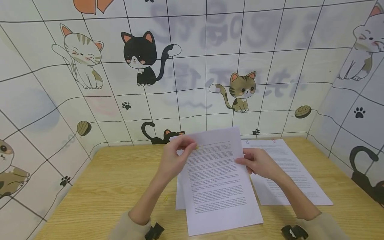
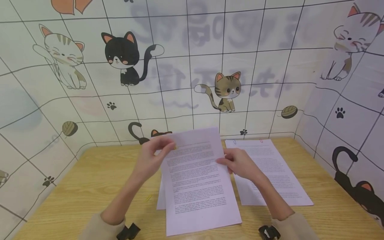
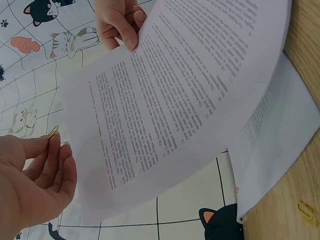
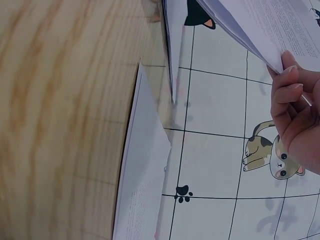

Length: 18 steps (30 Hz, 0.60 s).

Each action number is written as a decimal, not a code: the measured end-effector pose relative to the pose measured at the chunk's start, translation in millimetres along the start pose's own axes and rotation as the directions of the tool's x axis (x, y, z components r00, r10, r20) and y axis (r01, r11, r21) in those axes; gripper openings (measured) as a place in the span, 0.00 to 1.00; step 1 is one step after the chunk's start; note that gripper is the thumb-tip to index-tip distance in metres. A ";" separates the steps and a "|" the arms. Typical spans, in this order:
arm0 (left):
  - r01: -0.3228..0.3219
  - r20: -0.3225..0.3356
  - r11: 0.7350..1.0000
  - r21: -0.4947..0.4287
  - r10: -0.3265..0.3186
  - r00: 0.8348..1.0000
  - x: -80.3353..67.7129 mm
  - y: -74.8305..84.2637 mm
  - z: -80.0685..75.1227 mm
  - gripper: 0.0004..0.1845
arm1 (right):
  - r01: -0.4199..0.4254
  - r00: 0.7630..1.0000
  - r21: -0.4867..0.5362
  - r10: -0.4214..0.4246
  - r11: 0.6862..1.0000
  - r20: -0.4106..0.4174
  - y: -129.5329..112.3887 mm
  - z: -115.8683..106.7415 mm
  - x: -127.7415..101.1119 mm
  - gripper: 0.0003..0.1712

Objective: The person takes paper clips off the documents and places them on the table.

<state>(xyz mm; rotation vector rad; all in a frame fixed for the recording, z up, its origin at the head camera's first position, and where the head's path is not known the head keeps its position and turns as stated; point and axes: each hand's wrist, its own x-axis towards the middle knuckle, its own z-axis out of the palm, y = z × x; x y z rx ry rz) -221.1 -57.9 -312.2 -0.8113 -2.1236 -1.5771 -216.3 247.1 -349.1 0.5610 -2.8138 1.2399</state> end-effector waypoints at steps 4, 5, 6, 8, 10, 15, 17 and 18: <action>0.041 0.006 0.999 0.034 -0.041 0.999 -5.7 -3.5 -8.9 0.02 | 0.009 1.000 -0.002 -0.009 1.000 0.001 0.0 0.0 -0.1 0.12; 0.053 0.008 0.998 0.045 -0.053 0.999 -7.3 -4.3 -11.1 0.02 | 0.012 1.000 -0.002 -0.012 1.000 0.001 -0.1 -0.1 0.0 0.12; 0.061 0.009 0.996 0.058 -0.062 0.998 -8.8 -5.3 -13.3 0.02 | 0.014 1.000 -0.001 -0.014 1.000 0.001 -0.2 -0.2 0.0 0.12; 0.075 0.013 0.995 0.069 -0.076 0.997 -12.0 -7.6 -17.4 0.02 | 0.015 1.000 -0.002 -0.015 1.000 -0.001 -0.4 -0.4 0.0 0.12; 0.082 0.020 0.994 0.076 -0.084 0.996 -14.9 -9.7 -21.8 0.02 | 0.015 1.000 0.000 -0.015 1.000 -0.003 -0.5 -0.7 0.0 0.12; 0.080 0.037 0.993 0.088 -0.083 0.996 -21.8 -16.0 -33.4 0.02 | 0.010 1.000 0.003 -0.010 1.000 -0.002 -0.9 -1.3 0.1 0.13; 0.080 0.045 0.992 0.102 -0.085 0.995 -24.5 -17.7 -37.9 0.02 | 0.005 1.000 0.003 -0.005 1.000 -0.002 -1.1 -1.6 0.0 0.13; 0.082 0.051 0.990 0.111 -0.088 0.995 -25.8 -18.5 -40.0 0.02 | 0.001 1.000 0.004 -0.001 1.000 -0.003 -1.3 -1.8 0.0 0.13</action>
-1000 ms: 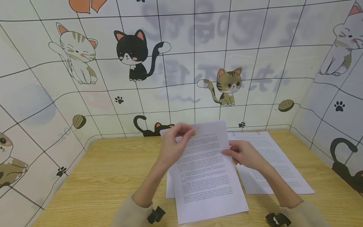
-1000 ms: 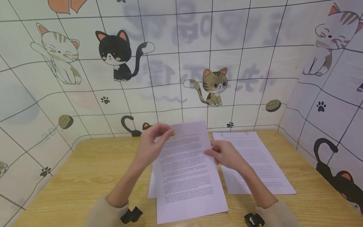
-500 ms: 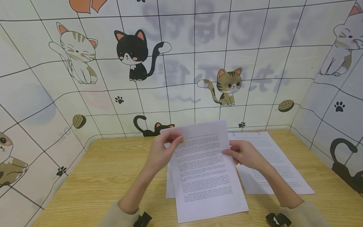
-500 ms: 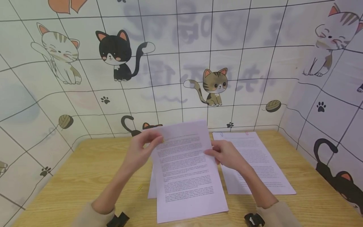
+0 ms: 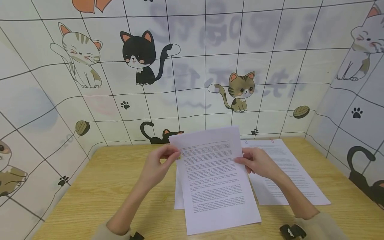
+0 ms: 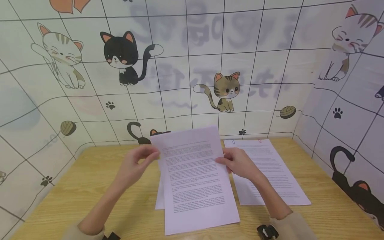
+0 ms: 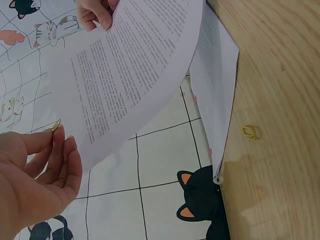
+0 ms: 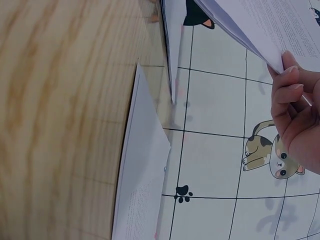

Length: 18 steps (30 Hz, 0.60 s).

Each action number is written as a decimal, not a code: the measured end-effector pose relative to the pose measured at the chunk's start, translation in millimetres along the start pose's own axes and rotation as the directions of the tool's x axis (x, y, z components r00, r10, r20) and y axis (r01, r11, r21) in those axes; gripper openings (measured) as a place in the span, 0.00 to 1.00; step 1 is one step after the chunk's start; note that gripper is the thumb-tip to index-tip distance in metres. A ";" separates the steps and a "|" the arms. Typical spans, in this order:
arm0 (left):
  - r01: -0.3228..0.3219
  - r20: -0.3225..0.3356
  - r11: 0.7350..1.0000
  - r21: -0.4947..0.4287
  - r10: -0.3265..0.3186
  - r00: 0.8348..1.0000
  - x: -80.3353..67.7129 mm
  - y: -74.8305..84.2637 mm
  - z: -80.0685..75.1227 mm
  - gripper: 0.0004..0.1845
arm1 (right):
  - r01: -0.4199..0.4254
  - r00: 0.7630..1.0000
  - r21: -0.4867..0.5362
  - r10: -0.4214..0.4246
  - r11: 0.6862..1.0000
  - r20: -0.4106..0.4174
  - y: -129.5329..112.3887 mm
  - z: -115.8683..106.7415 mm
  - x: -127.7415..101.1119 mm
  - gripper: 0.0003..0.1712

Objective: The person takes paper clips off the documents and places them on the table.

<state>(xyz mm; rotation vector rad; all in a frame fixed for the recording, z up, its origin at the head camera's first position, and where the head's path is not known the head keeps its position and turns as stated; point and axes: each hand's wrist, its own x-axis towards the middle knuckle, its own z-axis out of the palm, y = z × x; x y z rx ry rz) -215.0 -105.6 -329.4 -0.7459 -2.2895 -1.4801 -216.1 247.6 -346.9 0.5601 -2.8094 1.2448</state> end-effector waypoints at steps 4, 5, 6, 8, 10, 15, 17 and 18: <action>0.012 0.036 0.999 0.038 -0.014 0.999 -6.0 -5.2 -8.2 0.03 | 0.007 1.000 0.007 -0.007 1.000 -0.002 -0.6 -0.4 -0.7 0.14; 0.014 0.047 0.999 0.045 -0.016 0.999 -7.5 -7.2 -9.9 0.03 | 0.011 1.000 0.009 -0.011 1.000 -0.003 -0.6 -0.6 -0.9 0.14; 0.018 0.057 0.998 0.052 -0.021 0.998 -9.0 -9.0 -11.5 0.03 | 0.015 1.000 0.011 -0.015 1.000 -0.005 -0.7 -0.7 -1.2 0.14; 0.024 0.076 0.998 0.065 -0.029 0.997 -12.1 -12.8 -14.3 0.03 | 0.021 1.000 0.016 -0.021 1.000 -0.005 -1.0 -0.9 -1.6 0.14; 0.035 0.098 0.996 0.077 -0.043 0.994 -15.1 -16.6 -16.9 0.03 | 0.025 1.000 0.019 -0.025 1.000 -0.005 -1.3 -1.0 -1.7 0.14; 0.084 0.153 0.989 0.121 -0.102 0.983 -22.4 -24.9 -22.9 0.02 | 0.022 1.000 0.014 -0.022 1.000 -0.004 -0.7 -0.8 -0.8 0.14; 0.098 0.180 0.986 0.137 -0.122 0.976 -25.1 -27.6 -25.5 0.02 | 0.023 1.000 0.011 -0.023 1.000 -0.003 -0.7 -1.0 -0.6 0.14; 0.097 0.195 0.985 0.141 -0.124 0.973 -26.4 -28.9 -27.0 0.02 | 0.023 1.000 0.009 -0.023 1.000 -0.003 -0.7 -1.0 -0.4 0.14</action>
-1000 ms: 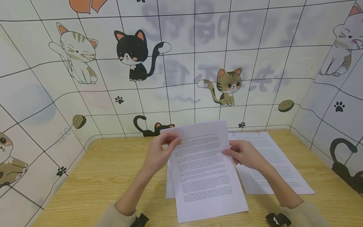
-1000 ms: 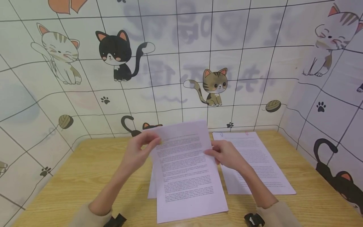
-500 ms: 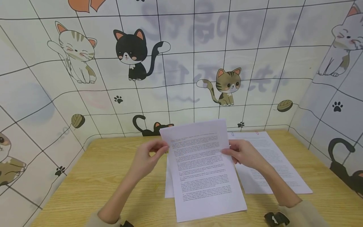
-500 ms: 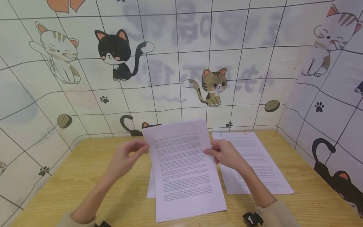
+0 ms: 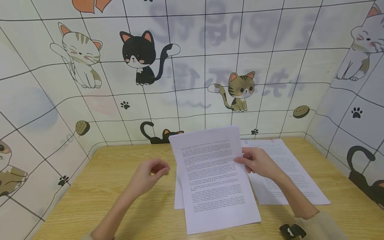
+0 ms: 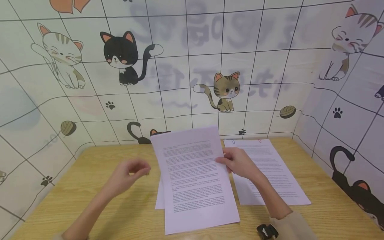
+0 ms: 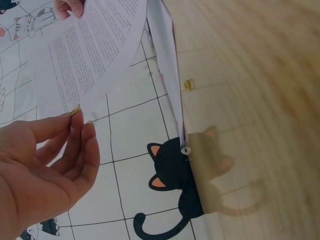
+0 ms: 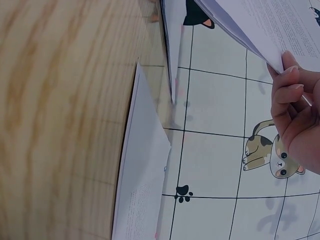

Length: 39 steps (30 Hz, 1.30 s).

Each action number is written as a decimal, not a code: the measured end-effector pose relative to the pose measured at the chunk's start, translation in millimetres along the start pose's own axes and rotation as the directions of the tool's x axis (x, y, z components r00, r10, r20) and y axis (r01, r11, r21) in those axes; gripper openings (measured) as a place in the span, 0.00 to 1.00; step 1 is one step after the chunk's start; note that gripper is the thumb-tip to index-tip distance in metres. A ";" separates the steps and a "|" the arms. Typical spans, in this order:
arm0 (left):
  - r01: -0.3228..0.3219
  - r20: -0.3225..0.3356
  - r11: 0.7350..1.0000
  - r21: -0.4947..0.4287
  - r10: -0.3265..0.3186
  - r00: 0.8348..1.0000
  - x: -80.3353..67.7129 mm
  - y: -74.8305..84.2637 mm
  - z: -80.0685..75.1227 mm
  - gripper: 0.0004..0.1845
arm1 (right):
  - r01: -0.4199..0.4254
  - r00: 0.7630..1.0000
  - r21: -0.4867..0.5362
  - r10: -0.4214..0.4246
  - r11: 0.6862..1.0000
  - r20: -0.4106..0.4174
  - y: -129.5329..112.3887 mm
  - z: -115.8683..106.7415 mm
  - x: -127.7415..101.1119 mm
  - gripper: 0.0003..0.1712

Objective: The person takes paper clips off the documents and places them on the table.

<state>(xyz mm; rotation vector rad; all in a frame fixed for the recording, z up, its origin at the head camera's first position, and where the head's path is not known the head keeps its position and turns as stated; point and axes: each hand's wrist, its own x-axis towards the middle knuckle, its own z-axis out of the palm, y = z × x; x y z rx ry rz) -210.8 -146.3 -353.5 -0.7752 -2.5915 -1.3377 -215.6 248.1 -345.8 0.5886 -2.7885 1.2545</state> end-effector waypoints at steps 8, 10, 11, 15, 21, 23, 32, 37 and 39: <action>0.018 0.087 0.999 0.032 -0.021 0.996 -10.3 -12.1 -4.7 0.01 | -0.003 1.000 0.002 0.003 1.000 0.001 -1.8 -0.2 -0.3 0.13; 0.051 0.106 0.998 0.046 -0.056 0.993 -13.3 -13.7 -5.5 0.00 | -0.006 1.000 0.004 0.006 1.000 0.002 -2.2 -0.1 -0.6 0.14; 0.070 0.115 0.996 0.051 -0.076 0.990 -14.9 -14.4 -5.8 0.01 | -0.007 1.000 0.005 0.007 1.000 0.003 -2.2 0.0 -0.7 0.14; 0.122 0.146 0.990 0.064 -0.130 0.981 -20.9 -16.6 -7.0 0.02 | -0.010 1.000 0.001 0.010 1.000 0.005 -1.3 0.9 -0.5 0.14; 0.109 0.182 0.991 0.079 -0.122 0.976 -26.0 -18.7 -6.8 0.02 | -0.004 1.000 -0.011 0.004 1.000 0.005 1.5 1.8 0.4 0.12; 0.108 0.199 0.992 0.071 -0.120 0.973 -27.0 -19.3 -6.0 0.02 | -0.005 1.000 -0.011 0.005 1.000 0.007 1.5 2.0 0.7 0.13; 0.141 0.267 0.989 0.042 -0.148 0.952 -29.2 -20.4 -1.9 0.02 | -0.017 1.000 -0.002 0.017 1.000 0.010 -0.4 2.0 0.3 0.14; 0.143 0.289 0.989 0.028 -0.145 0.946 -30.2 -22.5 -0.2 0.02 | -0.013 1.000 0.002 0.013 1.000 0.010 -0.7 1.0 0.0 0.14; 0.141 0.294 0.990 0.029 -0.143 0.945 -30.3 -23.6 0.5 0.02 | -0.016 1.000 0.000 0.016 1.000 0.010 -0.4 1.3 0.1 0.14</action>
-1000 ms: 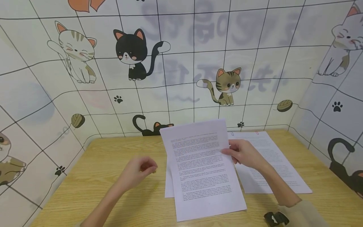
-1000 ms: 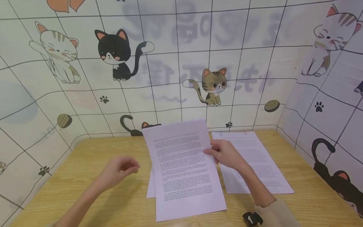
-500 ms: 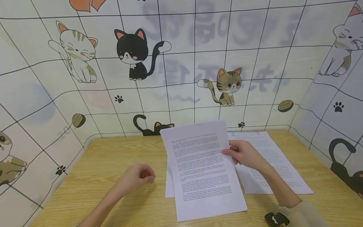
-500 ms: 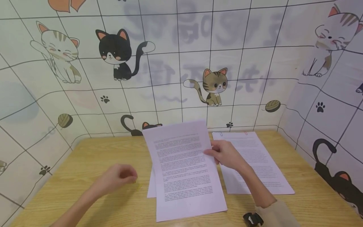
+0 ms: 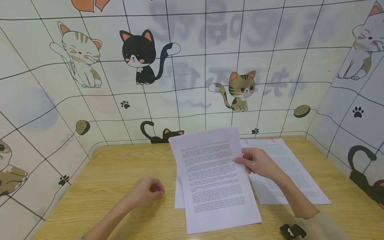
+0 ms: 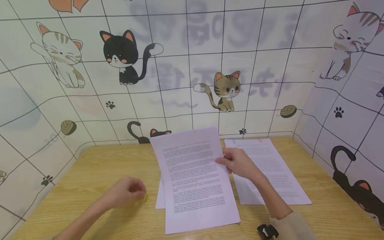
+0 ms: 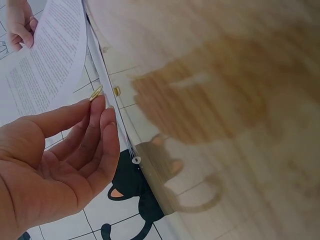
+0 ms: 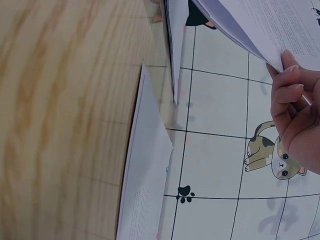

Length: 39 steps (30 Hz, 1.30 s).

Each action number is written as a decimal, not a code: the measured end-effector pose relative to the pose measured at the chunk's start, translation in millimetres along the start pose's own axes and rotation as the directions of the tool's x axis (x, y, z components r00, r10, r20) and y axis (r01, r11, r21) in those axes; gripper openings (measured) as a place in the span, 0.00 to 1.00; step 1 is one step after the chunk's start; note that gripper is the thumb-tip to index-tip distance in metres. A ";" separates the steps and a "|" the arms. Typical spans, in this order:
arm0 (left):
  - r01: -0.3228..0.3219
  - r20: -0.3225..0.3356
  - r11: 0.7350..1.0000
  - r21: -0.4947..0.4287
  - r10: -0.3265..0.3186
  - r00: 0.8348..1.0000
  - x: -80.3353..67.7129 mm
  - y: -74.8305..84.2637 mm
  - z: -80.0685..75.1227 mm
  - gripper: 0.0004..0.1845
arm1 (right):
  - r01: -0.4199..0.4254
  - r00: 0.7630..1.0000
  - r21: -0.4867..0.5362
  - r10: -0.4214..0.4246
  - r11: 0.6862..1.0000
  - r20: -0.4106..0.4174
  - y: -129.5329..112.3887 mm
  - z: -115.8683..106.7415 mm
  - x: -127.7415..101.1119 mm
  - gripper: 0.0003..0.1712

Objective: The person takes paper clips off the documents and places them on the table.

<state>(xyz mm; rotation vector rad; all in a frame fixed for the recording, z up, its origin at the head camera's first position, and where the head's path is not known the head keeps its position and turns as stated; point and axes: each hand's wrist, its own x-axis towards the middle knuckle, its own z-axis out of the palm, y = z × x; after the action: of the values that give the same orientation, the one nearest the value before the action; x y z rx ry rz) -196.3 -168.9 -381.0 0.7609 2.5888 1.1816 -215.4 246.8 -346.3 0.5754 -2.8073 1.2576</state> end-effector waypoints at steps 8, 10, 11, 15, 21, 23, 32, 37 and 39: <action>0.012 -0.002 1.000 0.010 -0.012 1.000 0.2 -4.6 0.7 0.02 | -0.009 1.000 -0.010 0.009 1.000 0.001 1.5 1.1 1.2 0.13; 0.023 0.003 1.000 0.012 -0.023 1.000 0.3 -6.0 0.4 0.02 | -0.006 1.000 -0.009 0.006 1.000 0.001 1.4 0.9 0.9 0.14; 0.028 0.005 1.000 0.012 -0.028 1.000 0.4 -6.4 0.2 0.02 | -0.007 1.000 -0.009 0.007 1.000 0.001 1.1 0.8 0.8 0.13; 0.043 0.007 0.999 0.008 -0.043 0.999 -0.2 -7.4 -1.1 0.02 | -0.009 1.000 -0.003 0.009 1.000 0.000 -0.6 0.7 0.1 0.14; 0.055 -0.027 0.998 0.001 -0.055 0.998 -0.2 -2.5 -3.8 0.02 | -0.014 1.000 0.000 0.014 1.000 0.001 -0.9 0.4 0.0 0.15; 0.047 -0.046 0.999 0.005 -0.046 0.998 1.3 0.2 -4.3 0.03 | -0.016 1.000 0.005 0.016 1.000 0.002 -0.9 0.2 0.1 0.15; 0.077 -0.103 0.997 -0.028 -0.080 0.991 14.0 10.3 -4.2 0.07 | -0.005 1.000 0.018 0.005 1.000 -0.012 4.2 -0.3 0.2 0.13; 0.079 -0.139 0.995 -0.057 -0.086 0.986 21.1 13.4 -2.9 0.09 | -0.005 1.000 0.037 0.005 0.999 -0.011 7.3 -0.4 1.4 0.11; 0.076 -0.155 0.995 -0.072 -0.086 0.984 23.7 15.0 -2.5 0.10 | -0.003 1.000 0.043 0.003 0.999 -0.011 7.9 -0.8 1.8 0.10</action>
<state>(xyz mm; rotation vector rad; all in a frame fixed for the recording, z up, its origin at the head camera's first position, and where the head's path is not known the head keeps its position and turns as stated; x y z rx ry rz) -211.7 -149.8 -367.3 0.5636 2.6625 1.3452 -219.9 251.6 -351.1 0.5642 -2.7792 1.3209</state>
